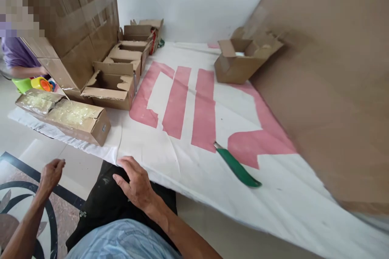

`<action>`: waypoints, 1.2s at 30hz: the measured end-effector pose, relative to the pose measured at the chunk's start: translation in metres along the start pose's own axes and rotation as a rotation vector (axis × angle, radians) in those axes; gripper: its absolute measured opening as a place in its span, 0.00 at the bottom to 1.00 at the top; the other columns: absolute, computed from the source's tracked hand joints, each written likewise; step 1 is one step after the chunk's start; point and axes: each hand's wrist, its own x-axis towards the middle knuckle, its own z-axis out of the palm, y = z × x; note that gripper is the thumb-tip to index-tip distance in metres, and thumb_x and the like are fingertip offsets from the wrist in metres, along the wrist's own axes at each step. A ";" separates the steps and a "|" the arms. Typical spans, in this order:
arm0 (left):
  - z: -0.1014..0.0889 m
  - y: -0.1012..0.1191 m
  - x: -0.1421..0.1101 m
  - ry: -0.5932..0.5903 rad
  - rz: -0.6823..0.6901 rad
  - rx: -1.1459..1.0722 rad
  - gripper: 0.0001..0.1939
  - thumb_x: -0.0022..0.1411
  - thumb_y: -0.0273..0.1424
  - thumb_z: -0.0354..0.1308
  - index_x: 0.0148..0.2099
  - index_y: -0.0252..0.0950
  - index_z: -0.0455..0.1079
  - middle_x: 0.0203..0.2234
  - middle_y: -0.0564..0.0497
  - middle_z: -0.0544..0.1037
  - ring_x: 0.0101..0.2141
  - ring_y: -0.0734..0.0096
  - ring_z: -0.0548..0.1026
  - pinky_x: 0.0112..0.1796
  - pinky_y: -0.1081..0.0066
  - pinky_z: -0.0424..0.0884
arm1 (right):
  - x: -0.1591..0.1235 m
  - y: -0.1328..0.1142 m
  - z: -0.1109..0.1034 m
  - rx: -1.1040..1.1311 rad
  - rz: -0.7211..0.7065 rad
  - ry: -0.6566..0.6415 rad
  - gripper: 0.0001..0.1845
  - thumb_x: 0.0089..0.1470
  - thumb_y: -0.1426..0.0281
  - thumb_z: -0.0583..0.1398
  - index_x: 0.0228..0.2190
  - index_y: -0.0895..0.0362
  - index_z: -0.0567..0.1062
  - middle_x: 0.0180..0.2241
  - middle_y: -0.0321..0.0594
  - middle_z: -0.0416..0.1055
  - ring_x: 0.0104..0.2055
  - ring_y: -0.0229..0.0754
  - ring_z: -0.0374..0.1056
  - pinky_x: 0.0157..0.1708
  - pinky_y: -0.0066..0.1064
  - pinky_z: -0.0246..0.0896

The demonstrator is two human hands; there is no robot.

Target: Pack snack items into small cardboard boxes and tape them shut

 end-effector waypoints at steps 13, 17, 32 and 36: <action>-0.024 0.075 0.080 0.266 0.034 -0.516 0.21 0.54 0.32 0.57 0.51 0.37 0.73 0.50 0.40 0.83 0.48 0.51 0.84 0.44 0.59 0.82 | 0.154 0.010 0.068 0.081 0.114 0.082 0.68 0.45 0.68 0.74 0.76 0.55 0.45 0.70 0.59 0.60 0.72 0.62 0.60 0.72 0.56 0.59; -0.015 0.079 0.059 0.213 0.069 -0.579 0.17 0.51 0.32 0.57 0.45 0.39 0.73 0.41 0.45 0.85 0.44 0.54 0.84 0.42 0.60 0.82 | 0.133 0.010 0.029 0.110 0.106 0.072 0.60 0.47 0.68 0.72 0.75 0.51 0.53 0.66 0.54 0.63 0.67 0.59 0.65 0.65 0.52 0.70; 0.002 0.202 0.023 -0.326 0.611 -0.803 0.14 0.67 0.41 0.63 0.48 0.38 0.79 0.37 0.50 0.82 0.35 0.69 0.77 0.37 0.70 0.73 | 0.015 0.027 -0.118 0.081 0.333 0.297 0.43 0.53 0.59 0.71 0.67 0.50 0.67 0.61 0.47 0.72 0.61 0.55 0.72 0.61 0.50 0.71; 0.005 0.212 0.028 -0.340 0.688 -0.828 0.14 0.67 0.41 0.65 0.49 0.39 0.78 0.29 0.53 0.78 0.31 0.70 0.74 0.35 0.71 0.71 | 0.009 0.025 -0.115 -0.003 0.355 0.339 0.39 0.54 0.58 0.70 0.64 0.51 0.68 0.57 0.47 0.74 0.56 0.53 0.74 0.55 0.47 0.75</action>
